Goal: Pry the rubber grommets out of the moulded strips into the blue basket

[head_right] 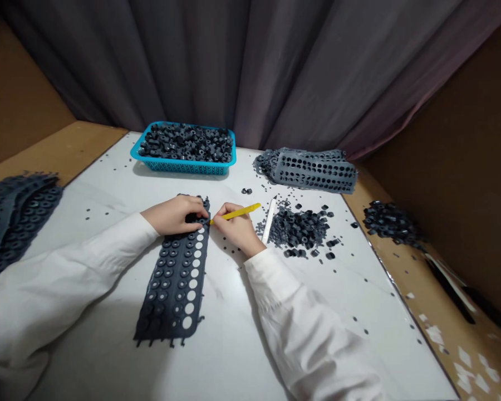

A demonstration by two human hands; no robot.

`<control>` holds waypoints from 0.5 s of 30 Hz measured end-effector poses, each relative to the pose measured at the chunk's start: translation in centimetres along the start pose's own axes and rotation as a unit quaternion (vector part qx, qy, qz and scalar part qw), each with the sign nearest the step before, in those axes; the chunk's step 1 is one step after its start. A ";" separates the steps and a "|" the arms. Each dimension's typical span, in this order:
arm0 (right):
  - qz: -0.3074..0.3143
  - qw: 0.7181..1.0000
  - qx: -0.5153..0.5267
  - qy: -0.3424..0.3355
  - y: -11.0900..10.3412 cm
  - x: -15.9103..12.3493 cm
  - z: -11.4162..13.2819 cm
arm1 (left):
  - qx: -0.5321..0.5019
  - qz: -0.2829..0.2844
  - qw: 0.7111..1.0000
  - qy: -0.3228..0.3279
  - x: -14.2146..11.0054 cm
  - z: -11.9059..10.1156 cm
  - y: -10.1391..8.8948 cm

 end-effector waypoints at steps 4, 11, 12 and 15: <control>-0.002 0.998 -0.053 -0.012 -0.1 0.1 0.6 | 0.107 0.051 0.993 0.000 0.2 -1.1 0.6; 0.003 0.998 -0.068 -0.005 0.0 0.1 1.0 | 0.192 0.050 0.980 0.013 0.2 -1.4 1.7; 0.002 0.998 -0.069 -0.004 -0.1 0.1 1.0 | 0.193 0.042 0.980 0.015 0.1 -1.2 1.9; 0.001 0.998 -0.067 0.002 -0.1 0.1 0.9 | 0.139 -0.006 0.990 0.026 -0.2 -0.5 2.0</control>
Point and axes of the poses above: each hand's wrist, its own x-axis towards the middle knuckle, its own y-axis out of the palm, z = x × y, the point moved 6 cm from there along x, towards the middle knuckle, and after that the axes turned 1 degree about -x, right-handed, at the moved point
